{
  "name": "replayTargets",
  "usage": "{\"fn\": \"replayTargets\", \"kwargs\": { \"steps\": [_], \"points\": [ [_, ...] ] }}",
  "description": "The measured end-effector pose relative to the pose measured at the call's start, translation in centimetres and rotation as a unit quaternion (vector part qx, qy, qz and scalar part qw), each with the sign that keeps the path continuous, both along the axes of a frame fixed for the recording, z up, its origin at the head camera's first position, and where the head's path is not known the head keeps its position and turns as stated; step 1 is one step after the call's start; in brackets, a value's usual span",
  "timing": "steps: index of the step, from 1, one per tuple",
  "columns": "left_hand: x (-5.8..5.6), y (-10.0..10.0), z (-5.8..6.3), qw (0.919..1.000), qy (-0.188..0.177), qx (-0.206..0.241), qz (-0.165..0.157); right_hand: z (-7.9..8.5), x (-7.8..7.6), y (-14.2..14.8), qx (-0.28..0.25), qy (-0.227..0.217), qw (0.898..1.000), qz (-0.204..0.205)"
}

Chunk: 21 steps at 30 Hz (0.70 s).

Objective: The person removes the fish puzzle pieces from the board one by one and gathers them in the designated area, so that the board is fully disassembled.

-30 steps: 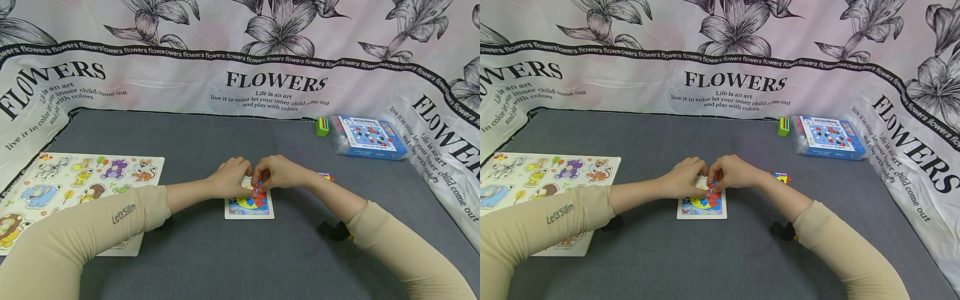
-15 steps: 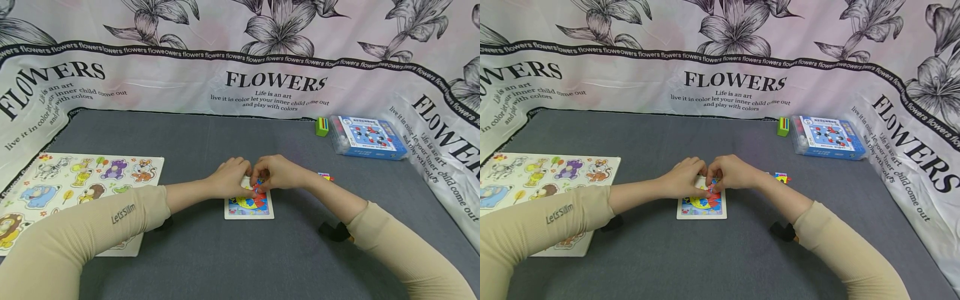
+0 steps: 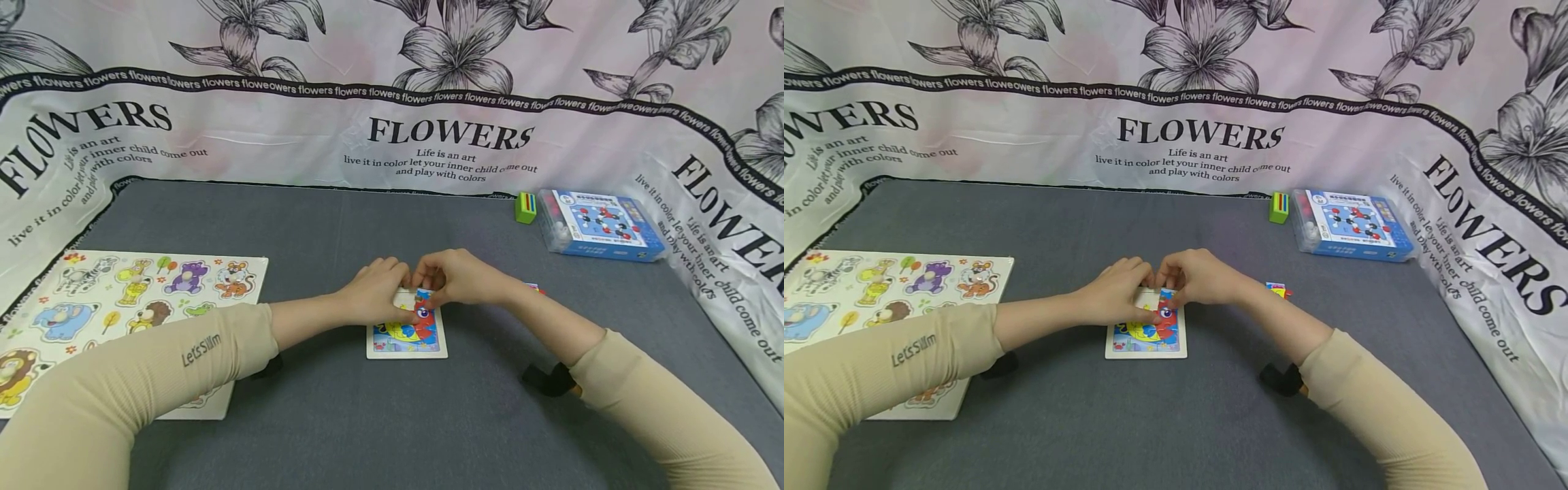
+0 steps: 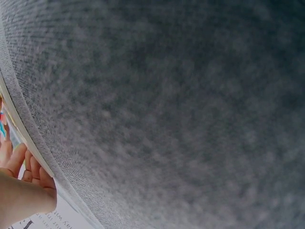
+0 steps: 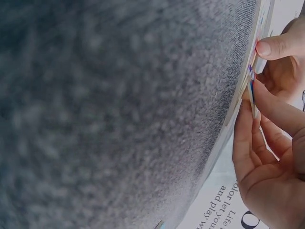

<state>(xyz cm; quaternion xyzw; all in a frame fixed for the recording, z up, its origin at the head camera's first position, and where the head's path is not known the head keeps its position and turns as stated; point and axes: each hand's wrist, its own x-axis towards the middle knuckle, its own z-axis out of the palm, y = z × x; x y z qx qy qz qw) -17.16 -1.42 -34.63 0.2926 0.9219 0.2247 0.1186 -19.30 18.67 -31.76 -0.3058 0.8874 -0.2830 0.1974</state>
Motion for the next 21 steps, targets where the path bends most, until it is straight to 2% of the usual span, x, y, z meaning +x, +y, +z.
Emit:
{"fn": "replayTargets", "kwargs": {
  "steps": [5,12,21],
  "points": [
    [0.0,0.0,0.0,1.0,0.0,-0.001,0.001,0.1,-0.1,0.3,-0.008,-0.014,1.0,0.001],
    [0.1,0.0,0.1,1.0,0.003,-0.001,0.002,0.5,-0.5,1.3,-0.034,-0.043,0.998,-0.022],
    [0.1,0.1,-0.2,0.9997,0.023,-0.004,0.004,1.2,-0.9,5.0,-0.032,-0.048,0.996,-0.07]
  ]
}}
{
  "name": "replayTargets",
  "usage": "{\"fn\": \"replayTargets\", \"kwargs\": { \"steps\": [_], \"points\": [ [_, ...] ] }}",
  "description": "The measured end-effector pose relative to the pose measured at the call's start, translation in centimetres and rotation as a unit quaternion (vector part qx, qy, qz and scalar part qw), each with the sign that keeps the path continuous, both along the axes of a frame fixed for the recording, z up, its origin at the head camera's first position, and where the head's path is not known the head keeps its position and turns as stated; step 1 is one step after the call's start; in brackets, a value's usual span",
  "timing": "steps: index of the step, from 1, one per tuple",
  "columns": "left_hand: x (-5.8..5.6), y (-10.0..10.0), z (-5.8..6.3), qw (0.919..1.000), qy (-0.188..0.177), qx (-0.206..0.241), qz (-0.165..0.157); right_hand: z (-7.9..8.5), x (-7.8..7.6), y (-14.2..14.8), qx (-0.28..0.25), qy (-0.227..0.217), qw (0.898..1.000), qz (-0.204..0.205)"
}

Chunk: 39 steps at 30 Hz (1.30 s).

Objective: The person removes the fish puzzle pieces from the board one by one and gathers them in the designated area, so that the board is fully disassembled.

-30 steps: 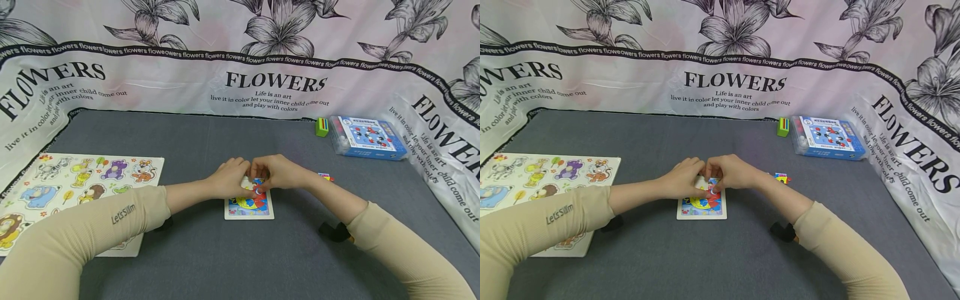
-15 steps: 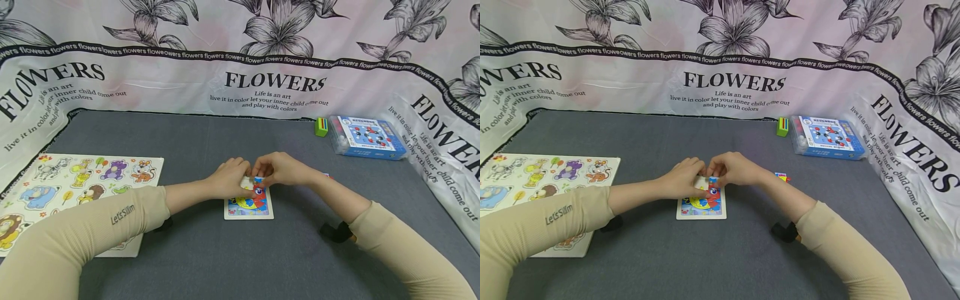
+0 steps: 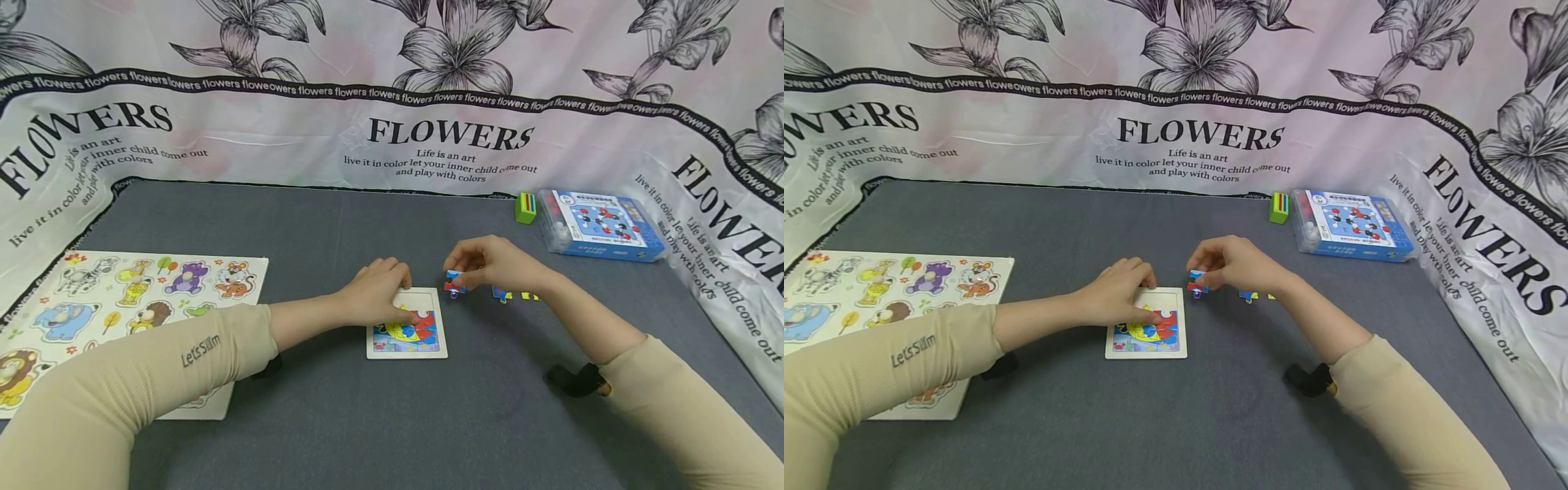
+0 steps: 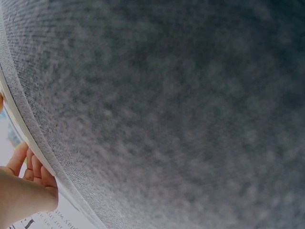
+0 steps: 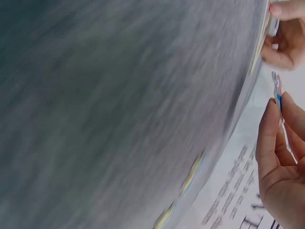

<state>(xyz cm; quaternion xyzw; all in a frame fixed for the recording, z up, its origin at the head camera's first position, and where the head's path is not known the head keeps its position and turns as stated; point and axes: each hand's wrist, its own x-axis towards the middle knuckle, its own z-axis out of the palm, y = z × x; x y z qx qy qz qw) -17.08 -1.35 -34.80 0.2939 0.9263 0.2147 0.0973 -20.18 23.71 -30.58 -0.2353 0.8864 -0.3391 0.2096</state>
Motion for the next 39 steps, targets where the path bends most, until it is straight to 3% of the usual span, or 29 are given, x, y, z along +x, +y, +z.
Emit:
{"fn": "replayTargets", "kwargs": {
  "steps": [11,18,27,39],
  "points": [
    [0.1,0.0,0.0,1.0,-0.003,0.005,-0.002,0.9,-0.1,6.5,0.004,0.008,0.998,-0.065],
    [0.0,0.1,-0.1,1.0,0.0,0.005,-0.003,0.8,-0.4,9.9,0.012,0.004,0.997,-0.072],
    [0.0,0.1,-0.2,1.0,0.0,0.005,-0.003,0.7,-0.4,13.1,0.031,-0.064,0.995,-0.072],
    [0.0,0.1,-0.2,1.0,0.002,0.007,-0.004,0.4,-1.4,16.1,0.048,-0.149,0.987,-0.026]
  ]
}}
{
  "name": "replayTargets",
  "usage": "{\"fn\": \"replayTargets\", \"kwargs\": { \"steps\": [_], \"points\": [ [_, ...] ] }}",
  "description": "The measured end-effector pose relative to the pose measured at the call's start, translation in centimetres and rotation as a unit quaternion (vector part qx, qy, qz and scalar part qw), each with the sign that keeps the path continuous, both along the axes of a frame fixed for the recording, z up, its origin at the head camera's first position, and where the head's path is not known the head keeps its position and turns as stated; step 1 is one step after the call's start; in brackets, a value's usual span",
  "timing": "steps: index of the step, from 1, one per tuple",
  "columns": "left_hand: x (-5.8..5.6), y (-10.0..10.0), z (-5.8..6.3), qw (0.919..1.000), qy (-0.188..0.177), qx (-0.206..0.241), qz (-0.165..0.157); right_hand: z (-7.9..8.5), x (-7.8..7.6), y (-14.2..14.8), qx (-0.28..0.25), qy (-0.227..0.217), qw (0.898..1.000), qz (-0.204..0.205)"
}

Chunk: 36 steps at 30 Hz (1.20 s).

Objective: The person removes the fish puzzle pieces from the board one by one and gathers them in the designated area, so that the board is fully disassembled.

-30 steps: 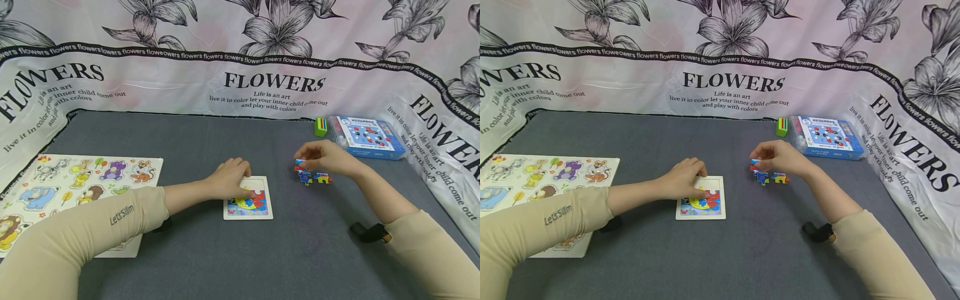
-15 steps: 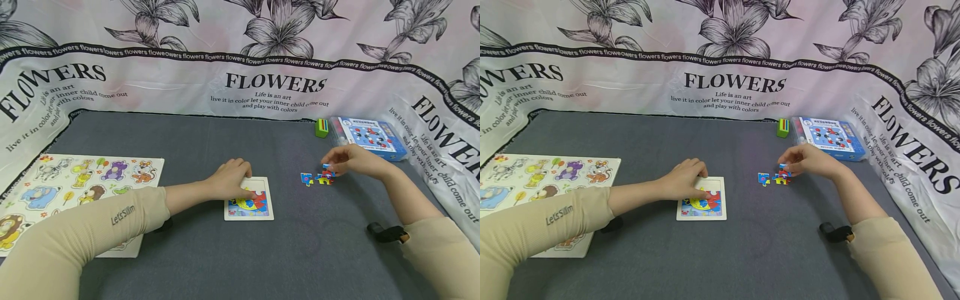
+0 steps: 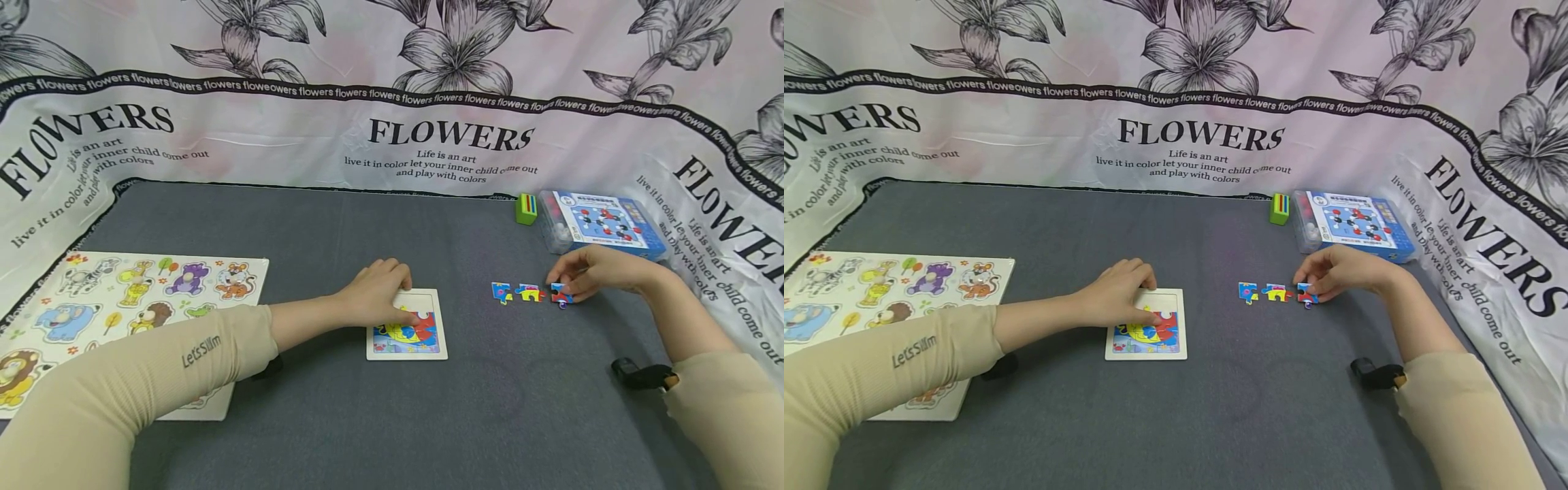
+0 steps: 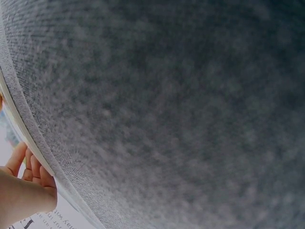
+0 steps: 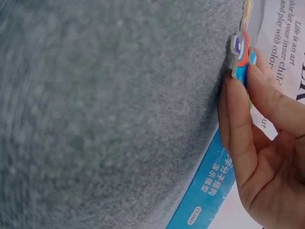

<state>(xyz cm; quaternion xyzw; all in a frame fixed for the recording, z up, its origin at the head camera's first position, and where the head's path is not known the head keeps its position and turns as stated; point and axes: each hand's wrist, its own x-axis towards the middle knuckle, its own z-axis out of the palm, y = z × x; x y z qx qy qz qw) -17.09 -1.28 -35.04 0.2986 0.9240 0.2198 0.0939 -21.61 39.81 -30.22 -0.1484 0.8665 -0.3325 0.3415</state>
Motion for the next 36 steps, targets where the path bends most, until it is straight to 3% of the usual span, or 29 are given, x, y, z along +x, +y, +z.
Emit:
{"fn": "replayTargets", "kwargs": {
  "steps": [8,16,29,32,36],
  "points": [
    [0.0,0.0,-0.1,1.0,0.0,0.0,0.0,0.0,-0.2,0.1,0.006,-0.014,1.0,-0.002],
    [0.0,-0.1,0.1,1.0,0.004,-0.003,-0.001,0.1,0.0,-0.7,0.043,0.0,0.999,-0.033],
    [0.0,-0.1,-0.1,0.9999,0.009,-0.005,-0.004,0.4,0.1,-1.3,0.067,-0.001,0.997,-0.038],
    [-0.1,-0.1,-0.1,0.9999,0.009,-0.006,-0.004,0.6,0.2,-1.6,0.083,0.019,0.996,-0.036],
    [-0.1,-0.1,-0.1,0.9999,0.01,-0.008,-0.005,1.0,0.4,-2.8,0.102,0.078,0.991,-0.032]
  ]
}}
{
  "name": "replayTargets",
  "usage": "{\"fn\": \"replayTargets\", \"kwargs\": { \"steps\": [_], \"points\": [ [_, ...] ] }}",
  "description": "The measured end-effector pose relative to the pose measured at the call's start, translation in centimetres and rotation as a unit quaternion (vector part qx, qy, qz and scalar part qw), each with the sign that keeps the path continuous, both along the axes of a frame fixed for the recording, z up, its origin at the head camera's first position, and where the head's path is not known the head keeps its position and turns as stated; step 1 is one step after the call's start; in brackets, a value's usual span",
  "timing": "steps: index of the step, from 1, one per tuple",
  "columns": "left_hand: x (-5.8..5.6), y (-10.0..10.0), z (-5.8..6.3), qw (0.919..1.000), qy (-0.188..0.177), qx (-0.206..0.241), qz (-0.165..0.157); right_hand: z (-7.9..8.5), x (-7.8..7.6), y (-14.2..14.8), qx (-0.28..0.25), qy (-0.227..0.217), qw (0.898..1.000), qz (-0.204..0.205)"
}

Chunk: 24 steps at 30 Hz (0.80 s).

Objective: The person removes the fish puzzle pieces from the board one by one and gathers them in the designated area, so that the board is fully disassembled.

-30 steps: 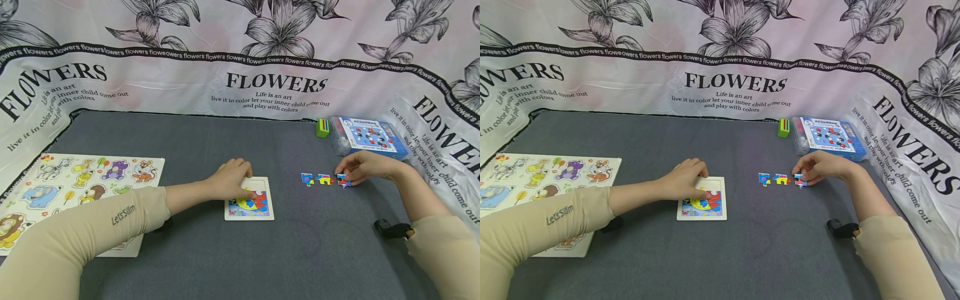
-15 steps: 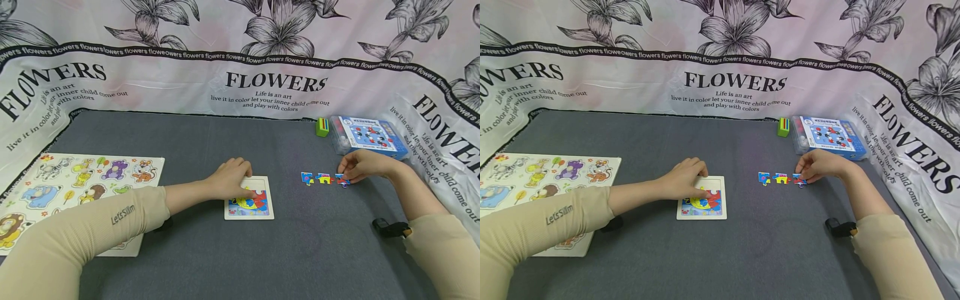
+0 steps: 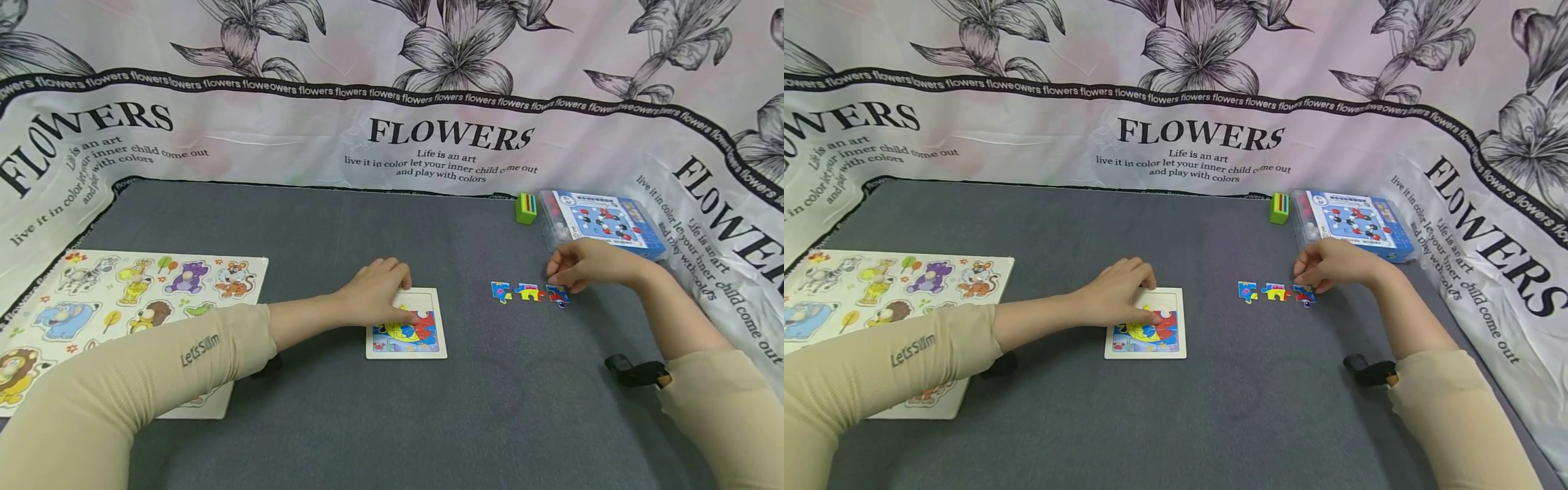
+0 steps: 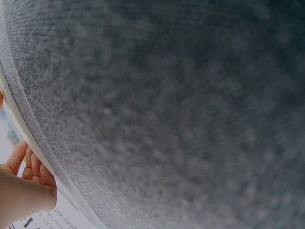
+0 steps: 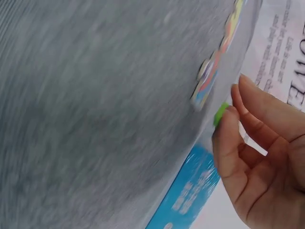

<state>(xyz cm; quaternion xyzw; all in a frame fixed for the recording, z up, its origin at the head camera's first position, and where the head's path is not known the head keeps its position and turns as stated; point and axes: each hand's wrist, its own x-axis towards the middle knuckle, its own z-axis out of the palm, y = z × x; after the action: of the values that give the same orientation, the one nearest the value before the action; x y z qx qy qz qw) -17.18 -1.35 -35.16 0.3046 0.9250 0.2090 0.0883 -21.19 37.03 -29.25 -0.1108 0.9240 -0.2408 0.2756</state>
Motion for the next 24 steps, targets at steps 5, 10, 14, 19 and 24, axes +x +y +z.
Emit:
{"fn": "replayTargets", "kwargs": {
  "steps": [5,10,14,19,24],
  "points": [
    [0.0,-0.1,0.3,0.9999,-0.003,-0.006,-0.008,0.5,0.4,-2.8,-0.011,0.063,0.998,0.008],
    [-0.1,-0.4,0.8,0.9997,-0.009,-0.008,-0.02,0.7,1.0,-6.2,-0.045,0.091,0.995,0.018],
    [-0.2,-1.0,1.3,0.9994,-0.009,-0.009,-0.032,0.8,1.6,-8.9,-0.061,0.11,0.992,0.025],
    [-0.3,-2.0,1.6,0.9983,-0.024,-0.003,-0.052,0.4,2.3,-11.9,-0.078,0.122,0.989,0.031],
    [-0.4,-3.0,1.5,0.9964,-0.048,0.002,-0.069,0.1,3.1,-14.7,-0.103,0.119,0.986,0.049]
  ]
}}
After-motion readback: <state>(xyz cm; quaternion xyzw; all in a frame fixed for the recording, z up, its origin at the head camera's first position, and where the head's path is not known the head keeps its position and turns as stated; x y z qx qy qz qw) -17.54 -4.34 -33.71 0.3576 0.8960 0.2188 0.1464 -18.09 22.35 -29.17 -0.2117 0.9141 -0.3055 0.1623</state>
